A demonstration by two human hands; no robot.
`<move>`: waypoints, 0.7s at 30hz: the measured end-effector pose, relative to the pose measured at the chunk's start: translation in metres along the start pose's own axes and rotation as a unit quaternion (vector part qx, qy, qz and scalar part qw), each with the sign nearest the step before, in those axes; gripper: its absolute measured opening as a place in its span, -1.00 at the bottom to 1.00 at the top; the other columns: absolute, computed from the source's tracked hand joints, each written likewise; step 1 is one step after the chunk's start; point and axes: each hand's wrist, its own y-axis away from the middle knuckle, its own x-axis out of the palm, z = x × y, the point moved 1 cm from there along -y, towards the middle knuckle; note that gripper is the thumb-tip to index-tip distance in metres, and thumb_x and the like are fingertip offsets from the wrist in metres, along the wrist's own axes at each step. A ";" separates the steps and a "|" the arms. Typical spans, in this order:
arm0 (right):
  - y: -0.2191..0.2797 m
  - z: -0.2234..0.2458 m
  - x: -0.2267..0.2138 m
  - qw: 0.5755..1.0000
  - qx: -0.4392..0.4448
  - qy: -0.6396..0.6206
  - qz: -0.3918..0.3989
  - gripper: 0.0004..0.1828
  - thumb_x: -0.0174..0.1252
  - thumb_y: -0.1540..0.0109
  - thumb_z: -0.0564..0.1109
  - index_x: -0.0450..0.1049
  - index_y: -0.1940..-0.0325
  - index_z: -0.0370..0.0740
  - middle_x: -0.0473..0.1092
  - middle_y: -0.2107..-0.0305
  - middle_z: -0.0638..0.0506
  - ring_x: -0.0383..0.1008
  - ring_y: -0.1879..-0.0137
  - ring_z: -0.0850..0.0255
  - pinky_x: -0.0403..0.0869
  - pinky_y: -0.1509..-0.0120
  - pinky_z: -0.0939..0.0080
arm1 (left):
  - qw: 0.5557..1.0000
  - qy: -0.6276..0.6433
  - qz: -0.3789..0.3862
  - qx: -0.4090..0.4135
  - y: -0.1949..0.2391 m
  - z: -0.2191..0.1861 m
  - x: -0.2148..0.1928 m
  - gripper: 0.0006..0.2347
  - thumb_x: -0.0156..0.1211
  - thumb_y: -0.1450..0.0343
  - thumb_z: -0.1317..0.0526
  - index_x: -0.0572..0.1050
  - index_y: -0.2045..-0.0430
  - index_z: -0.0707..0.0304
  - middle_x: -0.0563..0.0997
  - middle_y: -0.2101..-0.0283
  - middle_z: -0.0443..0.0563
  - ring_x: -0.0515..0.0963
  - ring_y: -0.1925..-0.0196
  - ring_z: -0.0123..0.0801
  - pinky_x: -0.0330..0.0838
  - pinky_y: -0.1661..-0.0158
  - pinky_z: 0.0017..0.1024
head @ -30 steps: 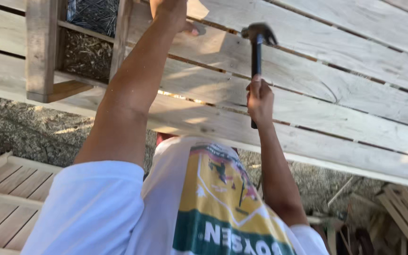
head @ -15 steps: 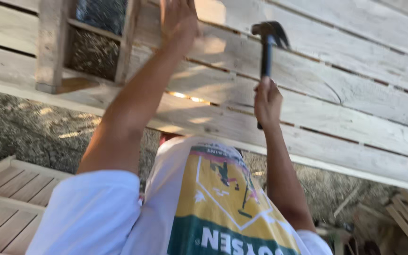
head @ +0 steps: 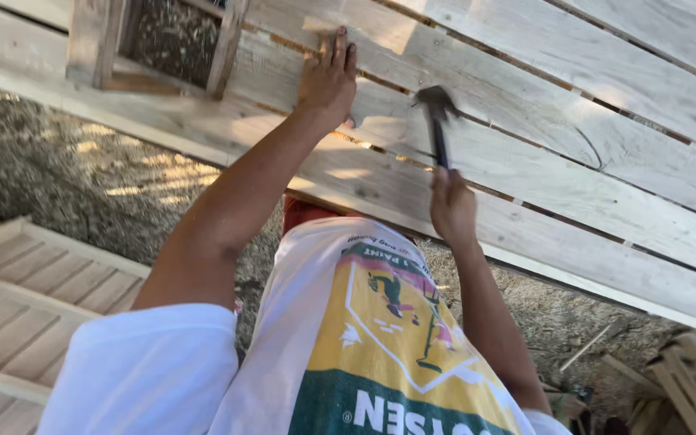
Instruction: The person hammers nails into a wooden pallet using a hammer. They repeatedly pick up nails from a container and drive them into the slats of the pallet.
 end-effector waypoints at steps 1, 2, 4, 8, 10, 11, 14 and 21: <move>0.004 -0.010 0.000 0.989 0.135 0.028 0.060 -0.53 -0.14 -0.50 0.12 0.44 0.31 -0.20 0.32 0.66 0.14 0.25 0.64 0.40 0.22 0.62 0.27 | 1.000 -0.010 -0.006 -0.006 0.006 -0.006 0.007 0.21 0.63 -0.05 -0.14 -0.10 -0.48 0.47 -0.20 -0.56 0.42 -0.14 -0.56 0.22 0.04 -0.38 0.13; 0.010 -0.016 -0.007 0.988 0.138 -0.028 0.058 -0.54 -0.12 -0.51 0.11 0.41 0.28 -0.24 0.31 0.64 0.13 0.23 0.62 0.41 0.21 0.59 0.28 | 1.000 -0.021 -0.011 -0.012 0.012 -0.013 0.014 0.20 0.63 -0.06 -0.12 -0.09 -0.49 0.48 -0.17 -0.56 0.40 -0.11 -0.56 0.22 0.05 -0.39 0.14; -0.008 -0.023 -0.021 0.980 0.114 -0.161 0.031 -0.56 -0.09 -0.52 0.11 0.36 0.22 -0.30 0.27 0.59 0.13 0.20 0.57 0.43 0.20 0.55 0.30 | 0.998 -0.047 -0.027 -0.029 -0.002 -0.004 0.005 0.19 0.63 -0.07 -0.12 -0.10 -0.49 0.46 -0.15 -0.55 0.38 -0.09 -0.55 0.23 0.04 -0.38 0.16; 0.029 -0.016 -0.061 0.949 -0.101 -0.294 -0.051 -0.49 -0.14 -0.49 0.23 0.36 0.17 -0.27 0.27 0.59 0.11 0.23 0.57 0.40 0.21 0.52 0.33 | 0.998 -0.051 -0.013 -0.020 -0.001 -0.019 0.028 0.18 0.64 -0.07 -0.10 -0.07 -0.49 0.46 -0.08 -0.53 0.39 -0.02 -0.55 0.20 0.06 -0.39 0.12; 0.024 -0.015 -0.045 0.936 -0.163 -0.302 -0.073 -0.47 -0.13 -0.50 0.24 0.37 0.21 -0.27 0.25 0.61 0.11 0.23 0.55 0.39 0.21 0.49 0.31 | 0.997 -0.059 -0.027 -0.031 -0.009 -0.015 0.030 0.19 0.66 -0.03 -0.10 -0.06 -0.48 0.47 -0.05 -0.53 0.38 0.01 -0.53 0.19 0.08 -0.37 0.08; 0.011 -0.014 -0.029 0.949 -0.152 -0.268 -0.066 -0.46 -0.13 -0.50 0.24 0.38 0.23 -0.27 0.24 0.62 0.11 0.23 0.54 0.39 0.21 0.48 0.30 | 0.997 -0.062 -0.028 -0.039 -0.020 -0.006 0.023 0.21 0.67 0.01 -0.11 -0.06 -0.44 0.45 -0.07 -0.51 0.37 0.00 -0.50 0.20 0.08 -0.33 0.07; -0.001 -0.028 -0.003 0.991 0.043 0.096 0.083 -0.43 -0.11 -0.51 0.25 0.40 0.29 -0.28 0.21 0.65 0.11 0.22 0.51 0.38 0.21 0.44 0.26 | 0.991 -0.064 -0.113 -0.028 -0.022 -0.006 0.035 0.15 0.67 -0.06 -0.07 0.02 -0.47 0.50 0.06 -0.50 0.38 0.07 -0.54 0.19 0.08 -0.43 0.08; 0.013 -0.054 -0.036 0.995 -0.067 -0.071 0.024 -0.37 -0.22 -0.47 0.28 0.35 0.21 -0.38 0.26 0.67 -0.18 0.31 0.59 -0.07 0.25 0.47 0.00 | 0.997 -0.031 -0.059 -0.037 -0.026 -0.005 0.043 0.21 0.70 0.04 -0.06 0.02 -0.47 0.49 0.08 -0.49 0.33 0.08 -0.53 0.11 0.17 -0.33 0.02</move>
